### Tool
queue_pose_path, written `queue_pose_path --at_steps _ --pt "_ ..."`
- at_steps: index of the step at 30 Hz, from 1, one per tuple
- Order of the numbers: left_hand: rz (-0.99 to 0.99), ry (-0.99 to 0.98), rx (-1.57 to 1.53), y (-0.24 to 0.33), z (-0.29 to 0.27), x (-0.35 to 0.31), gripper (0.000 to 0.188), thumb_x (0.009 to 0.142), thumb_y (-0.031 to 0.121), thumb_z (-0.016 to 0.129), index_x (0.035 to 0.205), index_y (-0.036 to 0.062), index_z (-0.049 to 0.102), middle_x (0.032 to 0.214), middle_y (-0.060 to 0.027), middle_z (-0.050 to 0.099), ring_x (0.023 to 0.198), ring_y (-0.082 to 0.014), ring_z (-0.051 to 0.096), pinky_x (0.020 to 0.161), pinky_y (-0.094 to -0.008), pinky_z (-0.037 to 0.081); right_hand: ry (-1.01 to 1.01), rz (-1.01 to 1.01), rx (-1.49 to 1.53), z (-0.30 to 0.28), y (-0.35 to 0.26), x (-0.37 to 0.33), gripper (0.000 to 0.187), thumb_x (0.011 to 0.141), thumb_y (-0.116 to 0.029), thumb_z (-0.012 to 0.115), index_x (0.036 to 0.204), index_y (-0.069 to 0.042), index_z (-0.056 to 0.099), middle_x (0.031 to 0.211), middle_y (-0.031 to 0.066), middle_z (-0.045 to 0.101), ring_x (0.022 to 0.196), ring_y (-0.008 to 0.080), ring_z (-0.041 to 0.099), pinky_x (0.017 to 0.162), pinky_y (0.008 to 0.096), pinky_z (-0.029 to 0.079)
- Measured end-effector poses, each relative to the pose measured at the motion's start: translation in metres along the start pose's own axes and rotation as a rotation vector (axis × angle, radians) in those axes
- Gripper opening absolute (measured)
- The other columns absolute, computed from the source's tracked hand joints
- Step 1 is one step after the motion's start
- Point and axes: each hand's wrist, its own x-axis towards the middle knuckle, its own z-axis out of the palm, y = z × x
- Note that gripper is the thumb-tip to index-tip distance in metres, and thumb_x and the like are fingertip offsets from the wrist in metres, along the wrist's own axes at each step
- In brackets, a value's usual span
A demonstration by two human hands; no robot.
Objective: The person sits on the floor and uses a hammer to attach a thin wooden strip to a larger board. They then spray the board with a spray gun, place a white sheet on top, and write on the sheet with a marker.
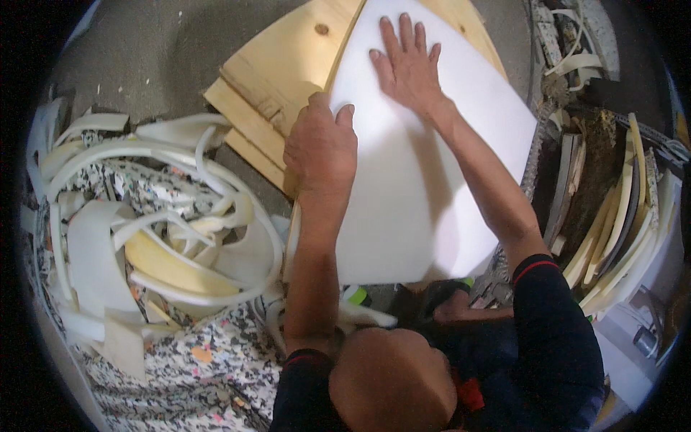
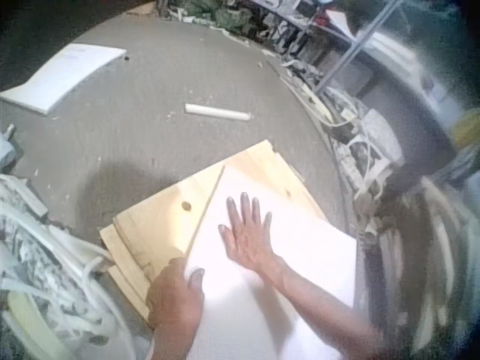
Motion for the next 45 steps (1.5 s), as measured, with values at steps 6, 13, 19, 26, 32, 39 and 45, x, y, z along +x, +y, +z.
queue_pose_path --at_steps 6,13,19,26,32,39,45 --pt "-0.246 -0.297 -0.113 -0.031 -0.051 -0.057 0.040 0.080 0.028 0.078 0.108 0.0029 0.065 0.087 -0.0180 0.070 0.082 -0.0332 0.069 0.076 -0.0417 0.052 -0.037 -0.056 0.086 -0.006 -0.007 -0.026 0.072 0.100 -0.047 0.042 0.155 -0.003 0.026 0.160 0.0292 0.016 0.146 0.0520 0.016 0.111 0.0729 0.016" --pt "-0.153 -0.247 -0.191 -0.067 -0.048 -0.093 0.034 0.080 0.024 0.078 0.102 0.0013 0.066 0.085 -0.0178 0.070 0.074 -0.0304 0.066 0.072 -0.0392 0.051 -0.097 -0.154 0.199 -0.009 -0.040 -0.134 0.082 0.096 -0.054 0.048 0.156 -0.004 0.024 0.161 0.0288 0.013 0.148 0.0503 0.011 0.112 0.0735 0.009" --pt "-0.080 -0.166 -0.304 -0.073 -0.043 -0.104 0.026 0.083 0.018 0.075 0.101 0.0005 0.067 0.082 -0.0169 0.070 0.069 -0.0284 0.067 0.068 -0.0370 0.052 -0.165 -0.144 0.210 -0.009 -0.077 -0.154 0.093 0.090 -0.063 0.053 0.156 -0.005 0.023 0.163 0.0266 0.009 0.151 0.0463 0.004 0.113 0.0709 -0.002" --pt "-0.133 -0.057 -0.281 -0.080 -0.028 -0.102 0.023 0.086 0.017 0.073 0.102 0.0011 0.067 0.084 -0.0173 0.070 0.071 -0.0279 0.067 0.069 -0.0369 0.052 -0.116 -0.143 0.195 -0.009 -0.091 -0.148 0.092 0.088 -0.064 0.057 0.155 -0.008 0.028 0.161 0.0273 0.015 0.149 0.0500 0.006 0.109 0.0747 -0.001" --pt "-0.077 -0.006 -0.100 -0.087 -0.019 -0.097 0.028 0.085 0.022 0.075 0.103 0.0019 0.068 0.081 -0.0159 0.069 0.071 -0.0284 0.066 0.071 -0.0398 0.052 -0.108 -0.128 0.167 -0.014 -0.102 -0.138 0.084 0.087 -0.059 0.062 0.153 -0.014 0.035 0.159 0.0261 0.020 0.146 0.0521 0.013 0.104 0.0798 0.013" --pt "-0.144 0.027 -0.068 -0.100 -0.025 -0.099 0.029 0.088 0.023 0.071 0.106 0.0003 0.069 0.083 -0.0168 0.068 0.073 -0.0276 0.065 0.074 -0.0369 0.052 -0.047 -0.156 0.145 -0.009 -0.101 -0.138 0.083 0.087 -0.059 0.061 0.153 -0.015 0.035 0.160 0.0256 0.018 0.146 0.0513 0.016 0.104 0.0803 0.014" --pt "-0.391 0.169 -0.401 -0.143 -0.062 -0.130 0.025 0.096 0.018 0.059 0.109 -0.0006 0.069 0.089 -0.0179 0.071 0.077 -0.0244 0.067 0.076 -0.0344 0.052 -0.036 -0.278 0.346 -0.008 -0.095 -0.154 0.081 0.089 -0.048 0.064 0.153 -0.009 0.035 0.160 0.0249 0.021 0.148 0.0499 0.015 0.110 0.0748 0.011"
